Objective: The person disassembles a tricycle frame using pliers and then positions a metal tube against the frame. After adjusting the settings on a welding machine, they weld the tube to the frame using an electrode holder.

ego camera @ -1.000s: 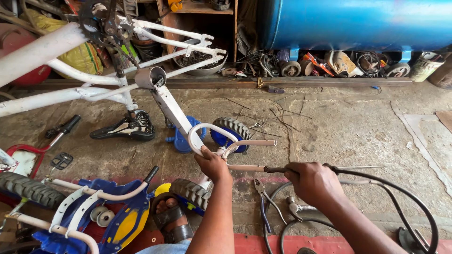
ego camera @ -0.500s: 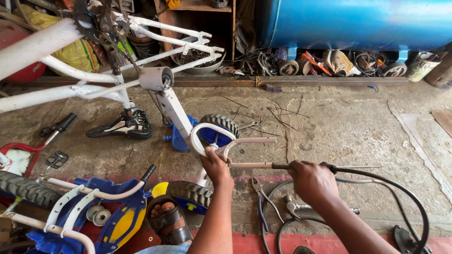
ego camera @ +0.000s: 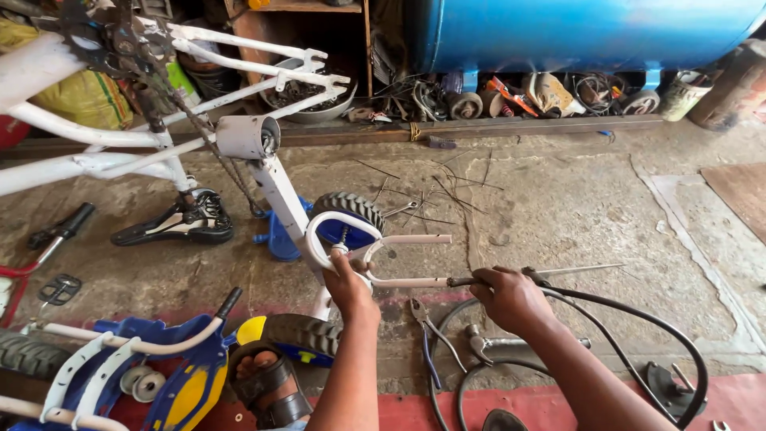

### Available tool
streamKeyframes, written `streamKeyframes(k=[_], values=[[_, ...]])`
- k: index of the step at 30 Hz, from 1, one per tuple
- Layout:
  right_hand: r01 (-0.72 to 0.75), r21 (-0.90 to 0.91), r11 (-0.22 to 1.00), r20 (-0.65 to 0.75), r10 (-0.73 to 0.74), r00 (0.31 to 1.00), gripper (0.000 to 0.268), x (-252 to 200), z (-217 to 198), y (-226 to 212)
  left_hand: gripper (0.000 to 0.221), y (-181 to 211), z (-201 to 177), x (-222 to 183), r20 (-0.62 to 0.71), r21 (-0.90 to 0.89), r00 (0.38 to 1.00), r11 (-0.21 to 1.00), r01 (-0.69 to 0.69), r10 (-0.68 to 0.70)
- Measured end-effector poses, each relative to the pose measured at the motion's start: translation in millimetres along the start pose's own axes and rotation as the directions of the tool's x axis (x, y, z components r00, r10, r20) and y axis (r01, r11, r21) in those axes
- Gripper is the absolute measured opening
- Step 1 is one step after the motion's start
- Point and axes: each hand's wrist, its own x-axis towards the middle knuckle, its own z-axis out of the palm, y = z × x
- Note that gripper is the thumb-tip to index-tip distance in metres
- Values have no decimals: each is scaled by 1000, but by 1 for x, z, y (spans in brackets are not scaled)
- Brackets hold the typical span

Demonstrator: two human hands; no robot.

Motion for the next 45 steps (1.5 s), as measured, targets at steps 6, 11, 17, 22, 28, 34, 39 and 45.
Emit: streamKeyframes(k=[6, 11, 17, 22, 28, 34, 39, 45], values=[[-23, -19, 1000, 15, 23, 1000, 31, 0, 1, 9, 62, 10, 3, 26, -77, 501, 884, 785, -365, 461], [24, 1, 1000, 61, -24, 998, 34, 10, 3, 27, 77, 103, 44, -16, -114, 606, 976, 791, -81, 187], [-83, 68, 994, 247, 64, 967, 42, 50, 7, 77, 70, 56, 5, 18, -30, 760, 986, 645, -86, 167], [-448, -111, 887, 67, 456, 887, 58, 89, 11, 163, 76, 40, 1, 25, -29, 850, 980, 520, -80, 199], [-445, -160, 881, 305, 473, 826, 83, 145, 115, 317, 78, 71, 18, -1, -59, 974, 977, 227, 11, 205], [-373, -322, 870, 322, 471, 822, 73, 189, 228, 426, 83, 44, 2, 11, 113, 936, 955, 294, -196, 276], [-434, -338, 835, 209, 516, 831, 73, 173, 109, 421, 82, 72, 20, -8, 21, 970, 996, 240, -40, 84], [-467, 6, 884, -223, 456, 861, 60, 203, -16, 351, 78, 61, 17, -4, 129, 972, 970, 166, -165, 206]])
